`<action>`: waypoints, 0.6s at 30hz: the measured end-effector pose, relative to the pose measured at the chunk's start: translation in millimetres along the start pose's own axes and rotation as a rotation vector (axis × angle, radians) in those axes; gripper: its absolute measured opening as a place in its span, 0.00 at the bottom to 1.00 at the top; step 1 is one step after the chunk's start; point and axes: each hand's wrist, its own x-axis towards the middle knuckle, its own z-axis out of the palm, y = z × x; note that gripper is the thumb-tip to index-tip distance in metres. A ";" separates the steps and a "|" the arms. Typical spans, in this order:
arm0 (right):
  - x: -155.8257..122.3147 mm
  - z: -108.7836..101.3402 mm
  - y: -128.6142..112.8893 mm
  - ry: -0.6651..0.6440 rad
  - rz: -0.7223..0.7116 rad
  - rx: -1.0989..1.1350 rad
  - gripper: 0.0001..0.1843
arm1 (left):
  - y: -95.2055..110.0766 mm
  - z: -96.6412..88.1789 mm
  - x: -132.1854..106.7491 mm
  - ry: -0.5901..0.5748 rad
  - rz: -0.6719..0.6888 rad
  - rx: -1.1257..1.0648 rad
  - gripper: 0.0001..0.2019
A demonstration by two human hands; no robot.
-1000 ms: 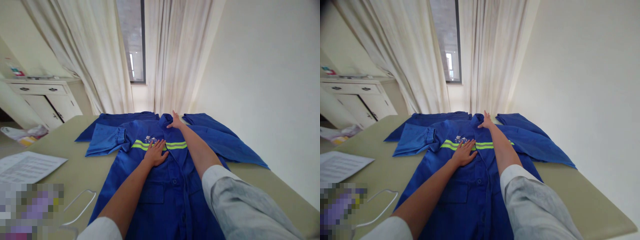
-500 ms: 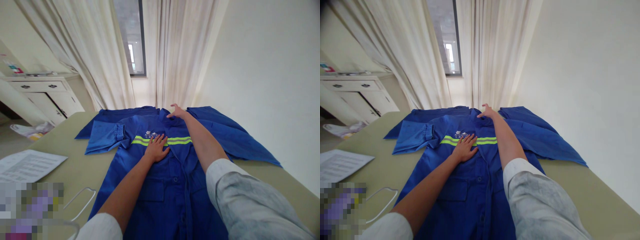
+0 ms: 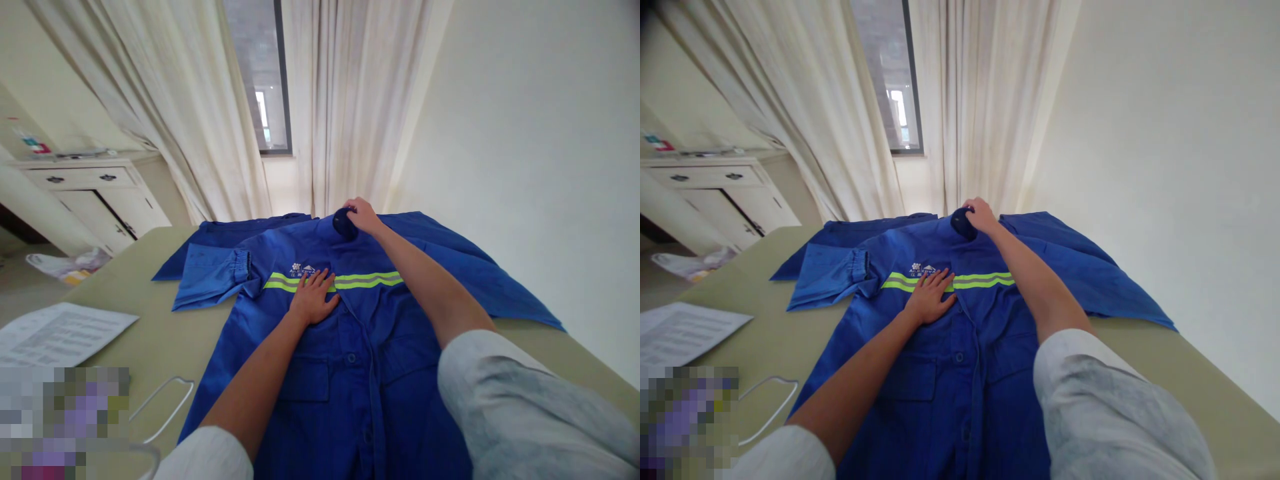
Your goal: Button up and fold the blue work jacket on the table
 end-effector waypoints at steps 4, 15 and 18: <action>-57.2 -4.5 7.9 -0.527 -0.181 0.046 0.19 | 0.9 -1.9 0.3 0.012 0.010 0.004 0.34; -155.1 49.8 -33.8 -0.163 -0.129 -0.095 0.27 | 9.7 -21.8 -12.2 0.205 0.081 -0.102 0.15; -190.6 46.4 -42.6 -0.203 -0.122 -0.095 0.28 | -18.1 -51.0 -17.0 0.349 -0.084 -0.098 0.18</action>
